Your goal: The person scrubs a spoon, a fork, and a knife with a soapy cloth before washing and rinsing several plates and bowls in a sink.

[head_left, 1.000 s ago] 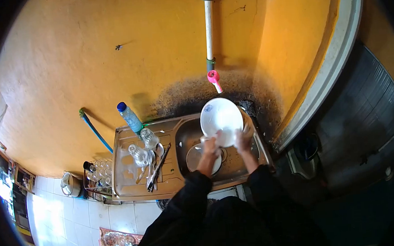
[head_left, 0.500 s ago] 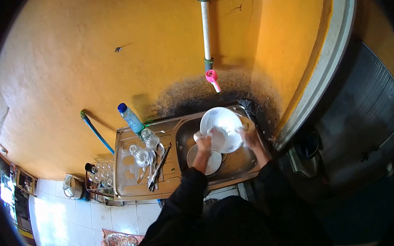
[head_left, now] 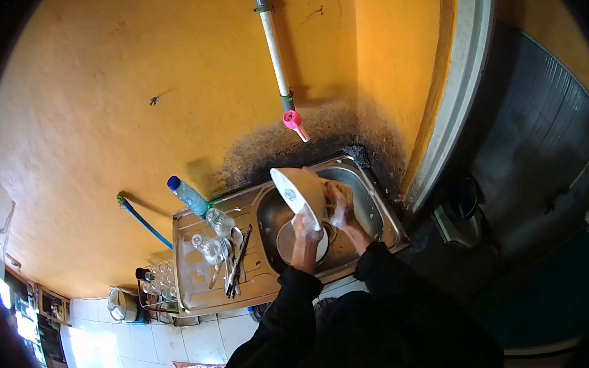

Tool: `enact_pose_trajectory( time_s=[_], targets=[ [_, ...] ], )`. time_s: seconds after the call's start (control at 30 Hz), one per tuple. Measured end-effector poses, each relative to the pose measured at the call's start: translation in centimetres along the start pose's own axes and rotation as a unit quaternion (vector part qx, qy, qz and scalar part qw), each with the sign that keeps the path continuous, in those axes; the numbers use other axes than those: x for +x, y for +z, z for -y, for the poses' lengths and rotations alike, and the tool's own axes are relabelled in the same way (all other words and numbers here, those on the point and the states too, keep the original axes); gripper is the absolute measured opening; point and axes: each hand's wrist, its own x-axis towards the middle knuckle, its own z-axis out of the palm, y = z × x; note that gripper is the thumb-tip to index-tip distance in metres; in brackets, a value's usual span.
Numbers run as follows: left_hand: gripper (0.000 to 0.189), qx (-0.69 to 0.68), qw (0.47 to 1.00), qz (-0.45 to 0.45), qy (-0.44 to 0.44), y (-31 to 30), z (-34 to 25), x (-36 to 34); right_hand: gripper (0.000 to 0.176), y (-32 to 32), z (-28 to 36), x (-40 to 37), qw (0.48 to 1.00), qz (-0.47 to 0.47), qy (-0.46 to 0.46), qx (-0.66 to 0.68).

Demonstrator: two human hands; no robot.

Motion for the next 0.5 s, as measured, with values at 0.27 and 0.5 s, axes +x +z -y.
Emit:
enact_pose_trajectory(
  time_s=[0.27, 0.5],
  targets=[
    [0.035, -0.406, 0.890, -0.158, -0.134, 4.3, -5.3, -0.7, 0.042, 1.9, 0.3, -1.2, 0.903, -0.012, -0.264, -0.337],
    [0.014, 0.003, 0.981, -0.176, 0.078, 2.5, -9.6, -0.9, 0.023, -1.9, -0.5, 0.8, 0.878, 0.140, -0.190, -0.415]
  ],
)
